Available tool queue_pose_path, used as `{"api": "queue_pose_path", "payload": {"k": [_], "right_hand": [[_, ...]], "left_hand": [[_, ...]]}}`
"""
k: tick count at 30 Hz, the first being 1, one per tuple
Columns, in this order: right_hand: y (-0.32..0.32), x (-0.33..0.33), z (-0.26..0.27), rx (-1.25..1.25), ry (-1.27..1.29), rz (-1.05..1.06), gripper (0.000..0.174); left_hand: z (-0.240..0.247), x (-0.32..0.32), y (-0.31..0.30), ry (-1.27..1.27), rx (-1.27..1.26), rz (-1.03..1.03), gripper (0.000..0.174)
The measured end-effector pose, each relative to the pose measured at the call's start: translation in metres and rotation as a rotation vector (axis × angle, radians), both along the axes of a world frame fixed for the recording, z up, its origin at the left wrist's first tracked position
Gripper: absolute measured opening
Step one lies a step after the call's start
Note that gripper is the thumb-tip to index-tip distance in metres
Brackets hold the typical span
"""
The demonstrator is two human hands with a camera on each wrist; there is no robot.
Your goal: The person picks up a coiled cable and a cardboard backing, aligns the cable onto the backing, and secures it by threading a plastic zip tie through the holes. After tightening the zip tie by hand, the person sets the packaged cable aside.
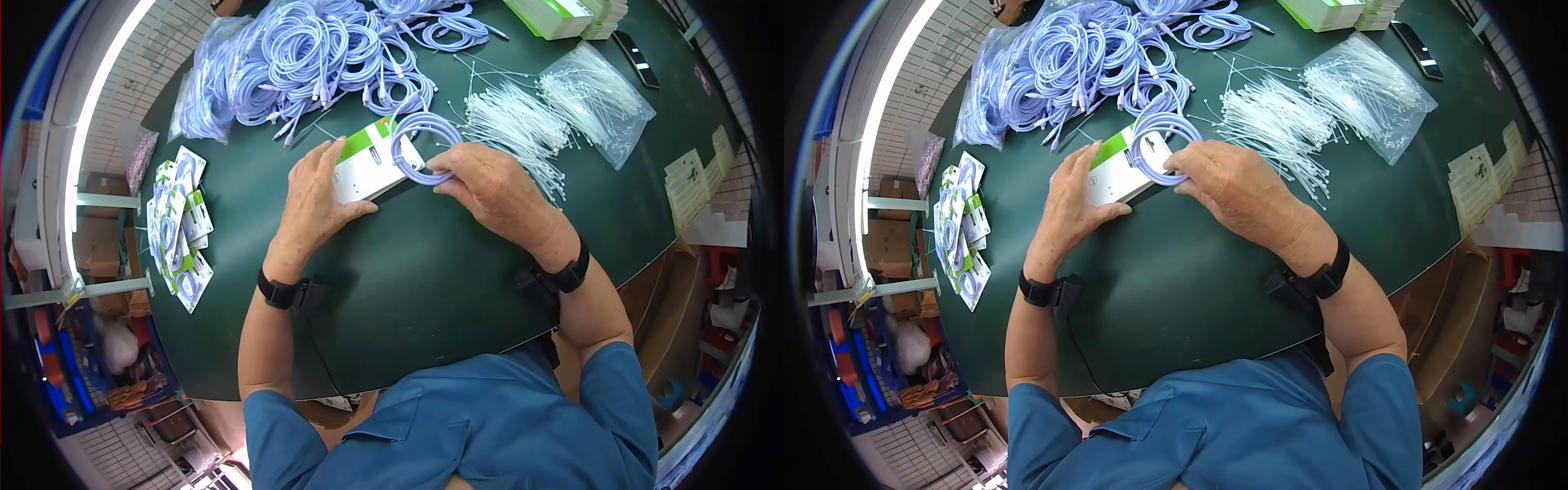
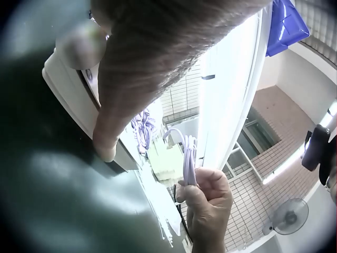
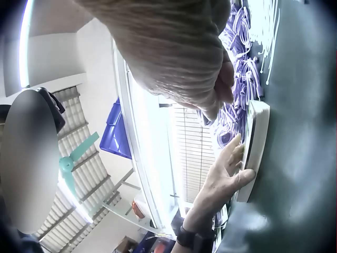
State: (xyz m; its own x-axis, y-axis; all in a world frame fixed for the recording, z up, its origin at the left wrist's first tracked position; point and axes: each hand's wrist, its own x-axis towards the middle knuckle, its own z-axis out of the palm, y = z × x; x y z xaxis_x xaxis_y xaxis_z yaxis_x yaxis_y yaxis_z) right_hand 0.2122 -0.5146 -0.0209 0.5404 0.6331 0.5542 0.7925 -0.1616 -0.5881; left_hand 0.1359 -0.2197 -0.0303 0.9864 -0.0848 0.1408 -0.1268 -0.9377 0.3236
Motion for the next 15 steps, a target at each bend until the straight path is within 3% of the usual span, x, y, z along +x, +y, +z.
{"api": "queue_pose_path", "payload": {"k": [2, 6, 9, 10, 13, 15], "right_hand": [[0.000, 0.001, -0.001, 0.015, 0.032, -0.007, 0.023], [-0.001, 0.005, -0.001, 0.032, -0.002, 0.022, 0.023], [-0.002, 0.004, 0.001, 0.127, 0.066, -0.019, 0.022], [-0.002, 0.003, 0.002, 0.120, 0.064, -0.014, 0.022], [-0.003, 0.001, 0.008, 0.222, 0.113, -0.036, 0.021], [-0.003, 0.000, 0.010, 0.248, 0.123, -0.011, 0.021]], "left_hand": [[0.004, 0.000, 0.002, 0.029, -0.067, -0.007, 0.102], [0.009, 0.000, 0.010, -0.003, -0.082, -0.020, 0.081], [0.013, 0.002, 0.013, -0.169, -0.041, -0.113, 0.051], [0.013, 0.000, 0.013, -0.171, -0.048, -0.106, 0.051], [0.036, -0.012, 0.002, -0.531, 0.220, -0.157, 0.030], [0.054, -0.034, -0.017, -0.513, 0.229, -0.150, 0.028]]}}
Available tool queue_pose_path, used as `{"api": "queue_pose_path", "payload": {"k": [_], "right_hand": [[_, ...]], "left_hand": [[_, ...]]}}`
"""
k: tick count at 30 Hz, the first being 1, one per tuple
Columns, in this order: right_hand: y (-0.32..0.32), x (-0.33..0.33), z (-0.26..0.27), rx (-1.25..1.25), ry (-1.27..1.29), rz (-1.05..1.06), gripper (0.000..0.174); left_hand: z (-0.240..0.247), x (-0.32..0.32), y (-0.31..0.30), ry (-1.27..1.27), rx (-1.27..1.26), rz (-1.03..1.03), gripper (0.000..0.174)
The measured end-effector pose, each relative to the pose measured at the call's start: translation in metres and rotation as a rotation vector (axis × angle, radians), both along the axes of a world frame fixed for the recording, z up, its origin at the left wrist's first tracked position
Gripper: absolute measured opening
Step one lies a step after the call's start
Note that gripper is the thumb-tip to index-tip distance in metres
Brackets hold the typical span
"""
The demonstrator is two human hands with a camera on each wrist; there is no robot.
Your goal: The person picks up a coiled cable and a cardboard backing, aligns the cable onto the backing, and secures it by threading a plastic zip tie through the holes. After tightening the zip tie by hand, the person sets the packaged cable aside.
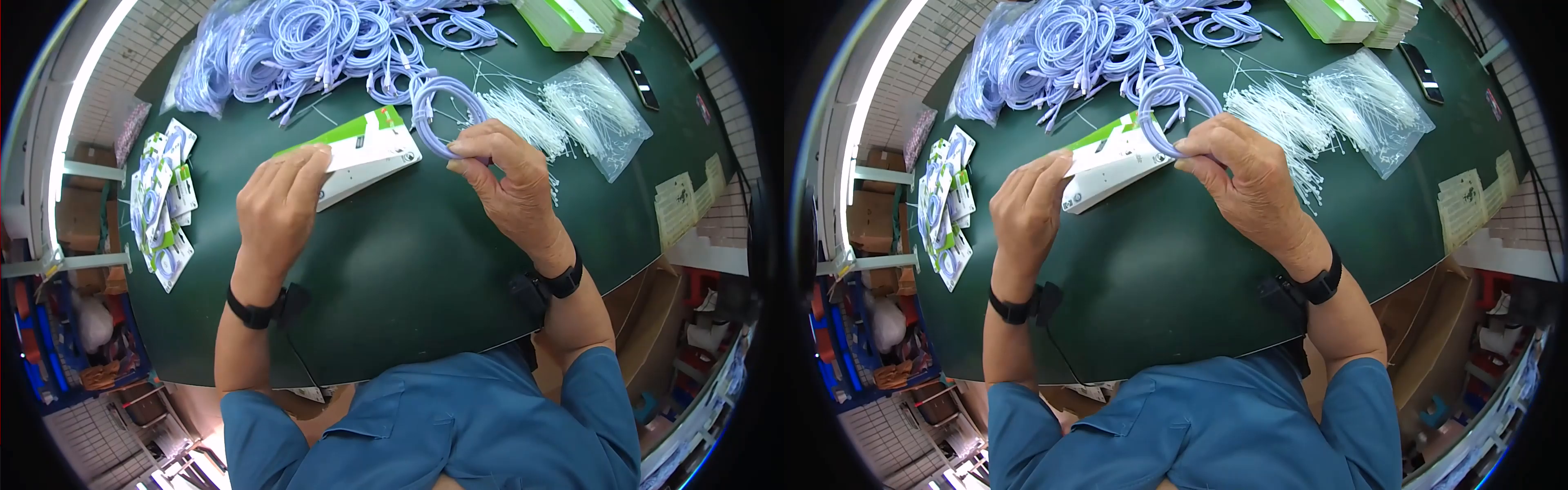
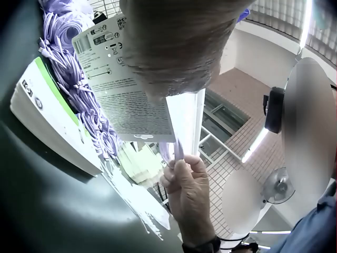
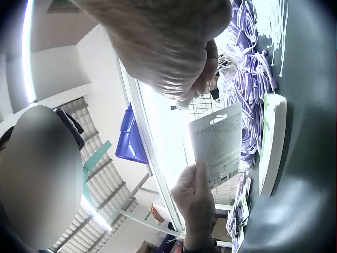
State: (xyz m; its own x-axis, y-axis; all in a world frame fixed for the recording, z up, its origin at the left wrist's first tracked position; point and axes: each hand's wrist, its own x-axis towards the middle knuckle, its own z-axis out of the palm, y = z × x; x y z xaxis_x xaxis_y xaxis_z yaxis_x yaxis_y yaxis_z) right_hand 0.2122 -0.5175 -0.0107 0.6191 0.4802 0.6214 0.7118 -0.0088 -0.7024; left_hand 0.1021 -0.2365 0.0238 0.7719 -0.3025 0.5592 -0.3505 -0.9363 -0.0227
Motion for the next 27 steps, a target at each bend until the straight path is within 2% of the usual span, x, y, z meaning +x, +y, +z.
{"api": "queue_pose_path", "payload": {"k": [2, 7, 11, 15, 18, 19, 22, 23, 26, 27], "right_hand": [[0.001, -0.002, 0.001, 0.078, 0.015, 0.029, 0.021], [0.014, -0.024, 0.004, -0.007, 0.013, 0.167, 0.022], [0.022, -0.041, 0.000, -0.125, -0.069, 0.188, 0.022], [0.027, -0.042, -0.007, -0.178, -0.117, 0.103, 0.022], [0.029, -0.036, -0.013, -0.051, -0.129, 0.064, 0.021], [0.030, -0.036, -0.013, -0.047, -0.129, 0.062, 0.021], [0.030, -0.036, -0.013, -0.038, -0.129, 0.056, 0.022], [0.030, -0.036, -0.013, -0.034, -0.127, 0.054, 0.022], [0.029, -0.038, -0.013, -0.021, -0.161, 0.071, 0.023], [0.029, -0.039, -0.014, -0.018, -0.160, 0.077, 0.023]], "left_hand": [[0.008, -0.024, -0.022, 0.033, 0.036, 0.001, 0.023], [-0.013, -0.054, -0.065, 0.229, -0.052, -0.040, 0.018], [-0.025, -0.051, -0.074, 0.185, -0.148, -0.035, 0.016], [-0.028, -0.047, -0.072, 0.207, -0.153, -0.014, 0.018], [-0.030, -0.040, -0.070, -0.075, -0.330, -0.121, 0.023], [-0.030, -0.044, -0.071, -0.074, -0.325, -0.123, 0.023], [-0.032, -0.076, -0.081, 0.033, -0.655, -0.128, 0.025], [-0.033, -0.085, -0.085, 0.035, -0.651, -0.128, 0.025], [-0.033, -0.108, -0.099, 0.844, -1.713, 0.087, 0.032], [-0.034, -0.108, -0.098, 0.840, -1.713, 0.093, 0.032]]}}
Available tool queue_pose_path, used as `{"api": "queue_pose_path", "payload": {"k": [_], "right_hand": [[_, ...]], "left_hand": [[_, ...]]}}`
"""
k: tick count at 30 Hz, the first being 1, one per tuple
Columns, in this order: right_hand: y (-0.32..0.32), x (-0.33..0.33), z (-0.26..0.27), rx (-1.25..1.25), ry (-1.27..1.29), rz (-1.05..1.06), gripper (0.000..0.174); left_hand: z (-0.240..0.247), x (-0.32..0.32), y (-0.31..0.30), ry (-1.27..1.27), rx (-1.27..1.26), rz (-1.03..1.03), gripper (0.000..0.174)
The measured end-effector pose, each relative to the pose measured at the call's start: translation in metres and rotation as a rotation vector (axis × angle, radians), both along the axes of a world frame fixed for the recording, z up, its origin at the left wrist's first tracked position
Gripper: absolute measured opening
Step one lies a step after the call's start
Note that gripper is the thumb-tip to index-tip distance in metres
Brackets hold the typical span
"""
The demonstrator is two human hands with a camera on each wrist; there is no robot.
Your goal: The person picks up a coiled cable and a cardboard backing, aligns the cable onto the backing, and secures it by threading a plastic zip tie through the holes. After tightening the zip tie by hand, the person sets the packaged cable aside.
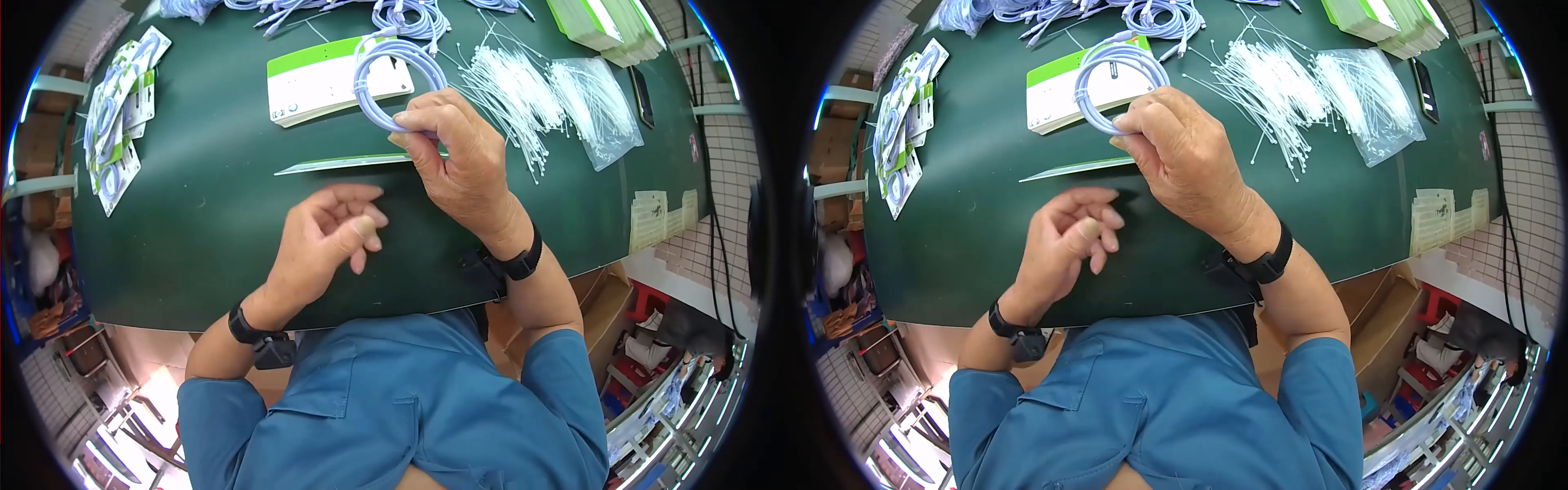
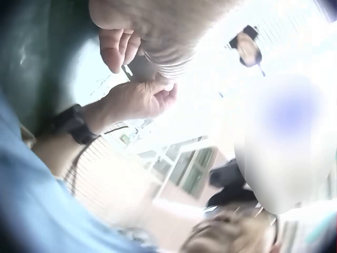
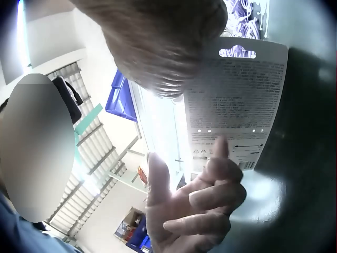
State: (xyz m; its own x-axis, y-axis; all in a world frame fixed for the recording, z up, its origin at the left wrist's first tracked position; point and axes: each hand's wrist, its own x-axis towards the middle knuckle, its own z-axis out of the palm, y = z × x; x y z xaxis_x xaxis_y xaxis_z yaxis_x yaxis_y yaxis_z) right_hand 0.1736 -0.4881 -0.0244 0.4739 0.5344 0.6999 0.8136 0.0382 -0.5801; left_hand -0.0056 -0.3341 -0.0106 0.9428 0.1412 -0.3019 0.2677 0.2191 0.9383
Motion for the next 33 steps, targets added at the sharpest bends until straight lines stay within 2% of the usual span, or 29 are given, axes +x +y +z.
{"api": "queue_pose_path", "payload": {"k": [3, 7, 12, 15, 19, 23, 28, 31, 33], "right_hand": [[-0.001, -0.004, -0.002, -0.021, -0.060, 0.095, 0.026], [-0.003, -0.008, -0.003, -0.051, -0.096, 0.227, 0.029], [-0.005, -0.011, 0.006, -0.207, 0.014, 0.263, 0.029], [-0.006, -0.007, 0.018, -0.285, -0.041, 0.222, 0.026], [-0.006, -0.006, 0.020, -0.267, -0.043, 0.152, 0.026], [-0.007, 0.000, 0.011, -0.215, 0.022, 0.163, 0.026], [-0.005, 0.002, 0.005, -0.141, 0.096, 0.175, 0.026], [-0.005, 0.002, 0.004, -0.126, 0.186, 0.212, 0.026], [-0.004, 0.000, 0.002, -0.116, 0.204, 0.216, 0.026]], "left_hand": [[-0.003, 0.010, 0.009, 0.180, -0.728, 0.118, 0.038], [-0.001, 0.012, 0.015, 0.179, -0.693, 0.162, 0.035], [-0.015, 0.011, 0.015, 0.095, -0.658, 0.150, 0.029], [-0.014, 0.018, 0.007, -0.035, -0.505, 0.159, 0.027], [-0.018, 0.030, 0.004, -0.087, -0.302, 0.142, 0.025], [-0.024, 0.038, 0.005, -0.145, -0.220, 0.111, 0.025], [-0.026, 0.043, 0.006, -0.192, -0.220, 0.116, 0.027], [-0.027, 0.044, 0.008, -0.306, -0.187, 0.036, 0.036], [-0.027, 0.046, 0.005, -0.283, -0.176, 0.090, 0.039]]}}
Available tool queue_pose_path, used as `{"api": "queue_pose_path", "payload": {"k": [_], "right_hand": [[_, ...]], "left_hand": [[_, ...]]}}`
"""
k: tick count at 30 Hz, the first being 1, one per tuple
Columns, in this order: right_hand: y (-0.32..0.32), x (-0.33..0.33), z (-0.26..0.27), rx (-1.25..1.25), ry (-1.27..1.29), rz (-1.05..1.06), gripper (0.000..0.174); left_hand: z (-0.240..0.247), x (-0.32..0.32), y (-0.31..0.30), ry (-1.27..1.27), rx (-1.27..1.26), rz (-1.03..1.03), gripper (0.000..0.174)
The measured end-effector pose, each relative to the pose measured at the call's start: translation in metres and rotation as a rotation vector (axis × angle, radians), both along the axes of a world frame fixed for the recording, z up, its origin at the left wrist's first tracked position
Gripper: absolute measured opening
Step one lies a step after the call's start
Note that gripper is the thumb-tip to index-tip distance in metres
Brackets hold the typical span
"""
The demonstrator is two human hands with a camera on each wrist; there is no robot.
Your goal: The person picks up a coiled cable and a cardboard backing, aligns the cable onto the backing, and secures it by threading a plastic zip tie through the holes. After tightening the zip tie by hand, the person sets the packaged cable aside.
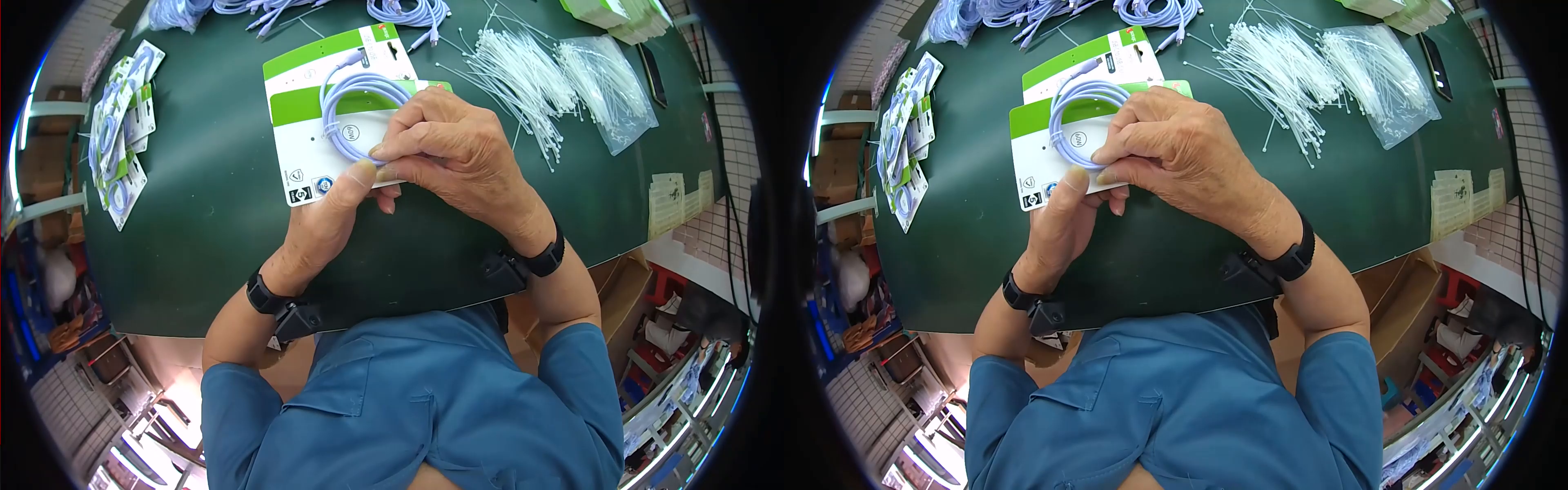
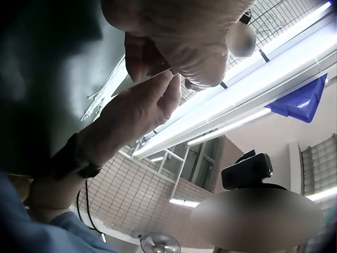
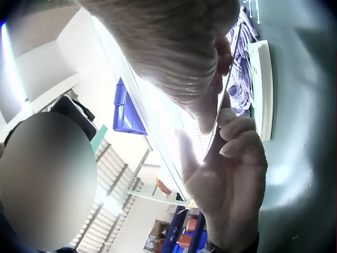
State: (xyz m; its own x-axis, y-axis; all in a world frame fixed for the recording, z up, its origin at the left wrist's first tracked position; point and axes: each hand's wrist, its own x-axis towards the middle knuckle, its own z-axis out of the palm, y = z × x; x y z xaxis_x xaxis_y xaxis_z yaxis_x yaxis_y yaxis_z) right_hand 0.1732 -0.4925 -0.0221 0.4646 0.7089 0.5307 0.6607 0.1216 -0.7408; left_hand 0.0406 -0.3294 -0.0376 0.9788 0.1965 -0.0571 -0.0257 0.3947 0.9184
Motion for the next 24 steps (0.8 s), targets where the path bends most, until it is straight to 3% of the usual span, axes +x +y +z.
{"api": "queue_pose_path", "payload": {"k": [7, 15, 18, 22, 24], "right_hand": [[0.009, -0.012, -0.010, 0.033, 0.021, 0.027, 0.026], [0.007, -0.002, -0.003, -0.068, 0.028, 0.125, 0.030], [0.003, 0.003, 0.000, -0.137, 0.151, 0.190, 0.032], [0.005, -0.001, 0.001, -0.160, 0.163, 0.151, 0.030], [0.006, 0.000, 0.000, -0.175, 0.162, 0.158, 0.030]], "left_hand": [[0.001, 0.005, -0.008, 0.162, 0.102, 0.205, 0.052], [-0.003, 0.010, -0.006, 0.140, 0.053, 0.266, 0.043], [-0.012, 0.023, -0.017, 0.047, 0.068, 0.428, 0.039], [0.000, 0.011, -0.003, 0.203, 0.049, 0.248, 0.037], [-0.002, 0.012, -0.005, 0.195, 0.047, 0.261, 0.038]]}}
